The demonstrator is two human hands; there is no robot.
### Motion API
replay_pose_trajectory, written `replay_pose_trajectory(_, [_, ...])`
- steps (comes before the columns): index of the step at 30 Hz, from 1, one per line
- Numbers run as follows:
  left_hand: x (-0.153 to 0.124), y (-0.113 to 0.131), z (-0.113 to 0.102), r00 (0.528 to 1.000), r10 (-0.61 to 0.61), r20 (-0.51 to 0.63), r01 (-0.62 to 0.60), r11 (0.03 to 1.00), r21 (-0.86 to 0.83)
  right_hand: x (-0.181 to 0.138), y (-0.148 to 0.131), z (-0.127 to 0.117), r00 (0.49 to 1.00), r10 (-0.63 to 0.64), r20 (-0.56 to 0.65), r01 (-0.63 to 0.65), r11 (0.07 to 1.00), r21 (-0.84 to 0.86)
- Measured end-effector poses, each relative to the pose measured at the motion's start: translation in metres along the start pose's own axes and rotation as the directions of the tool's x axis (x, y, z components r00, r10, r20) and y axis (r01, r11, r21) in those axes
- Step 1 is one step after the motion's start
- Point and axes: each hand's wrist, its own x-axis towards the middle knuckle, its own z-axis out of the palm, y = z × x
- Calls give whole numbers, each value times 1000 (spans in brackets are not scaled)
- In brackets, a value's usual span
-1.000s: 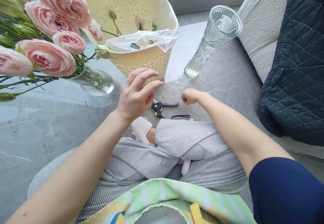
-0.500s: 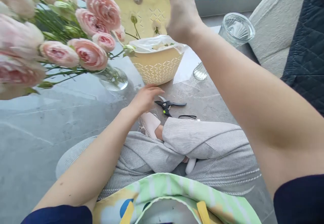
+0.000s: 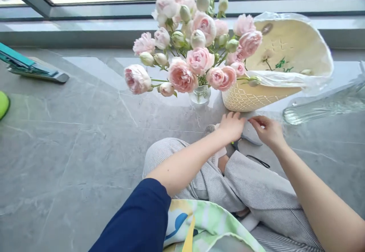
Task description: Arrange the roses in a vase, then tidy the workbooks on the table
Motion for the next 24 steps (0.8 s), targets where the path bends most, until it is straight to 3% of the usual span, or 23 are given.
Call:
replay_pose_trajectory(5, [0, 6, 6, 997, -37, 62, 36, 999, 19, 9, 3, 15, 992, 86, 97, -90, 995, 37])
replay_pose_trajectory(10, [15, -8, -4, 969, -31, 243, 49, 996, -68, 11, 2, 15, 990, 140, 29, -139, 989, -45])
replay_pose_trajectory(13, [20, -13, -3, 978, -42, 202, 73, 986, -150, 15, 4, 16, 998, 59, -36, -62, 992, -113])
replay_pose_trajectory(16, [18, -16, 2, 991, -3, 136, 17, 995, -100, 16, 9, 21, 999, -47, -20, 44, 993, -114])
replay_pose_trajectory(20, [11, -19, 7, 976, -21, 218, 9, 998, 57, 15, 18, 29, 990, -137, -22, 131, 976, -177])
replay_pose_trajectory(24, [4, -20, 4, 968, -10, 249, -7, 998, 68, 13, 21, 33, 980, -201, -1, 192, 939, -287])
